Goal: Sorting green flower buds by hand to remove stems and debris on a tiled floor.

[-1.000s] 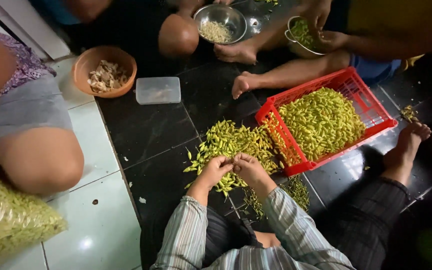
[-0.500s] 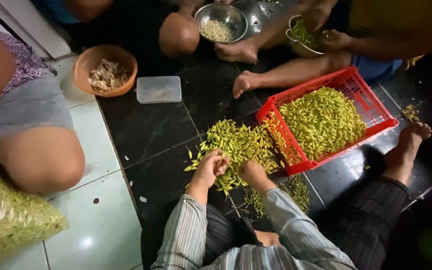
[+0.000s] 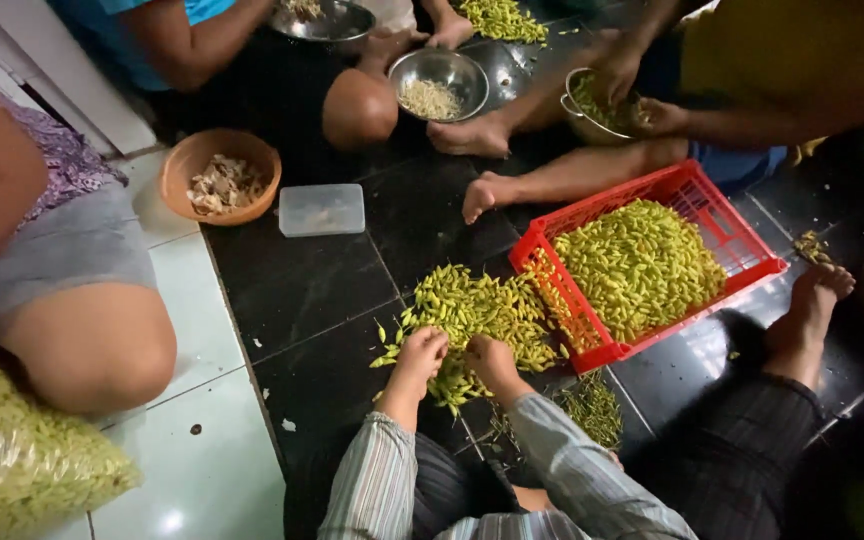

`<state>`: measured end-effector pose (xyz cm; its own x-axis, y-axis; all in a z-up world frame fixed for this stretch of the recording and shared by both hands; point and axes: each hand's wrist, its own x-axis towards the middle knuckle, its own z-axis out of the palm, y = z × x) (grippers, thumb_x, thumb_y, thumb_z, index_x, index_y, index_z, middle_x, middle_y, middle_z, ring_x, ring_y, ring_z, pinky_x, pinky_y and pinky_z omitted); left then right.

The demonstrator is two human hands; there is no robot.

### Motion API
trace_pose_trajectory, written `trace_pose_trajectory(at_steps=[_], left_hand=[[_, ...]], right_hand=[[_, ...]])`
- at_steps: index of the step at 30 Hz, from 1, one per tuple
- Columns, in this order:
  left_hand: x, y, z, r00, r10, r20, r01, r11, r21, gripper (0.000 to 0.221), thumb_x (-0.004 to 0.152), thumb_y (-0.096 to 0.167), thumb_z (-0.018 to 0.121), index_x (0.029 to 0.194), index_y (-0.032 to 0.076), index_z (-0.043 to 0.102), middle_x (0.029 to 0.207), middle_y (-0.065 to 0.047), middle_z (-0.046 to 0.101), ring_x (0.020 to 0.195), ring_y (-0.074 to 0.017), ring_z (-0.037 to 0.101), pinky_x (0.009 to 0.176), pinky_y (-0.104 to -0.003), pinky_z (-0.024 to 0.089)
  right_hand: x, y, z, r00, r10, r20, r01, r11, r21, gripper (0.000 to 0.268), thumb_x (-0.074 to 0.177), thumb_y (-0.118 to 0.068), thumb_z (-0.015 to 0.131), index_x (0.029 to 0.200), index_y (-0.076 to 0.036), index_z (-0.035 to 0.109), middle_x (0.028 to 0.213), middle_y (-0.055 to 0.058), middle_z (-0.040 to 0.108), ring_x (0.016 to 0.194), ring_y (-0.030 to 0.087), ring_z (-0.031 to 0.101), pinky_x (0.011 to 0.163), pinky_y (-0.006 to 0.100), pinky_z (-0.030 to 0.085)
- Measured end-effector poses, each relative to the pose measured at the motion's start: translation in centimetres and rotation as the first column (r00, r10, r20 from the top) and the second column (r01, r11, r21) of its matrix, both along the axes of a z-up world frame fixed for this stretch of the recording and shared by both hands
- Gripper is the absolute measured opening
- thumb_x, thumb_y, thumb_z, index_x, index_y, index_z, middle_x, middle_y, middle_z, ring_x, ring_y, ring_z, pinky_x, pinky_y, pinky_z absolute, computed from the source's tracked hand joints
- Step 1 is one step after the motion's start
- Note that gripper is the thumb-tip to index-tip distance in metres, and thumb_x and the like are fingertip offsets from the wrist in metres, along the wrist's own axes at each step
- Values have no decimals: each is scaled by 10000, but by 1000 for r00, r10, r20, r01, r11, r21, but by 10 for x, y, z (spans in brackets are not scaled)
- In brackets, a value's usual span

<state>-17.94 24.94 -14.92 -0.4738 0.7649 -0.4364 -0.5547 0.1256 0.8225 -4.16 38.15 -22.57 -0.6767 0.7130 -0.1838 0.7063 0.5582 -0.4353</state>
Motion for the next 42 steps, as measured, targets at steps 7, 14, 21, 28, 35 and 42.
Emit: trace_pose_trajectory(at_steps=[7,14,21,28,35,42], left_hand=[[4,6,-9,951,9,-308,-59,987,-152,186,916,260,751,833,114,671,595,-14,553,410,-100,420,355,-234,279],[-3,-3,25,918,396,12,-394,917,-65,246,1013,329,636,920,102,620,630,-6,489,401,-76,380,369,-207,260],[-4,-2,24,893,438,103,-438,899,-21,233,1042,297,582,927,100,631,644,4,435,381,-76,369,348,-194,233],[-3,-4,30,899,429,91,-430,903,-7,250,1022,314,627,943,77,641,661,-9,455,385,-79,380,347,-196,247],[0,4,-12,965,249,-86,-256,963,-83,228,964,279,702,824,106,649,608,-1,481,383,-92,416,324,-214,278],[13,-2,7,912,-125,-391,34,972,-233,264,886,393,803,1010,160,806,854,0,745,754,-106,652,634,-268,507]], right_hand=[[13,13,10,998,2,-70,-6,998,-64,202,800,-306,770,913,-145,723,830,107,749,858,375,736,760,519,574],[-6,6,2,993,119,-27,-106,954,281,152,880,-323,724,917,-176,725,816,35,709,851,275,736,766,413,594],[-41,0,21,979,189,77,-203,880,429,271,889,-344,703,1098,-172,707,1061,32,647,1132,254,592,950,431,474],[-52,8,-19,949,222,223,-310,776,549,224,877,-234,614,1046,-165,744,1040,41,668,1094,260,587,893,425,423],[-28,-7,40,983,-51,-174,35,995,-93,111,874,-243,729,941,-155,731,858,25,695,876,250,712,766,390,540],[-7,-57,99,620,-466,-631,-65,771,-634,90,936,-20,725,992,-1,657,879,71,618,838,166,567,771,333,488]])
